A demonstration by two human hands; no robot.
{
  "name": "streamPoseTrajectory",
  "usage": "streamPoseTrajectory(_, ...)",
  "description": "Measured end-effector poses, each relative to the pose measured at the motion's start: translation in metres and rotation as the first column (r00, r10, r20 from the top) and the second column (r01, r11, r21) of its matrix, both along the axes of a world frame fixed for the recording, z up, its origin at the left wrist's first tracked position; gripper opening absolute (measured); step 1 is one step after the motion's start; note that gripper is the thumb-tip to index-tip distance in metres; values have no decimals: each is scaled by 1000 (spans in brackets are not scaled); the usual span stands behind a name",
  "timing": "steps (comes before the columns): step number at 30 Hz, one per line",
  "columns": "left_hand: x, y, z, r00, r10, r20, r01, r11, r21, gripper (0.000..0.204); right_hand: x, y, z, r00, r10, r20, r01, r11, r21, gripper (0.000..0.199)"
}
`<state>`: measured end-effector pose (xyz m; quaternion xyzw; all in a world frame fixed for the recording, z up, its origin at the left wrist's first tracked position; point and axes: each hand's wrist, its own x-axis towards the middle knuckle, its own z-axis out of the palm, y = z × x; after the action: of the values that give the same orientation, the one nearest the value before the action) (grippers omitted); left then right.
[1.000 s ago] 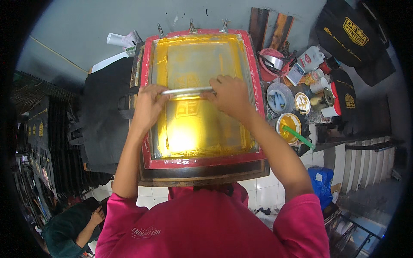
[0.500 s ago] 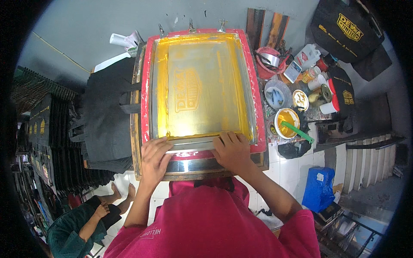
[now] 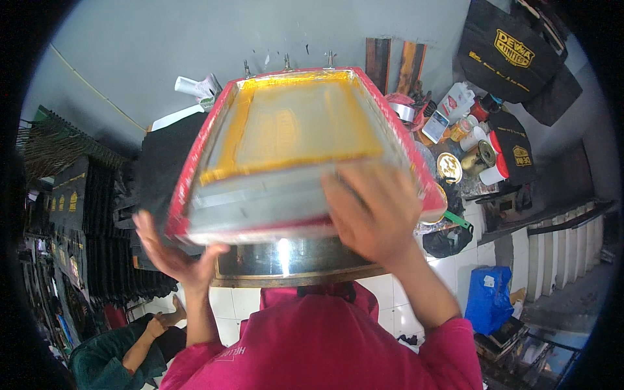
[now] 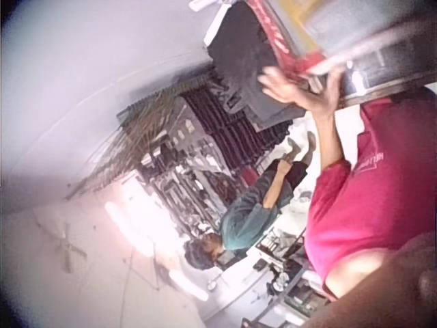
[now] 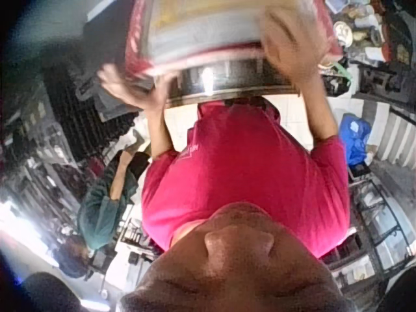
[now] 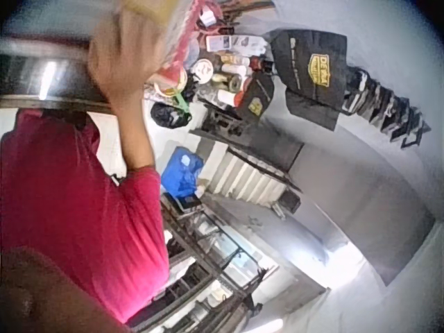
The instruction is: The person screen prints a yellow logo onto black tote bags. They place a bag on a table, lower a screen, use a squeegee to spread ink, lift the screen, and remove the printed bag. This process is repeated for multiple bags.
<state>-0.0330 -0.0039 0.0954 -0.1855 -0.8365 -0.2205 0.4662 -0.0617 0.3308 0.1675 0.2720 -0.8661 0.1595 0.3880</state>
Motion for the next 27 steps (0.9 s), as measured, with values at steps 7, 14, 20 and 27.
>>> streamPoseTrajectory(7,-79,25,38,984,-119,133,25,832,554,83,-104,-10,135,961,-88,-261,112,991,75,22)
streamPoseTrajectory(14,-105,11,-84,535,241,809,-414,910,3,92,-137,-11,192,994,-93,-65,96,994,44,31)
streamPoseTrajectory(20,-117,11,-108,401,303,864,-486,871,-79,116,-176,2,218,993,-115,-18,116,992,45,37)
streamPoseTrajectory(27,-99,-74,-95,303,-233,924,-595,711,375,44,-201,-4,228,994,-107,32,105,992,66,40)
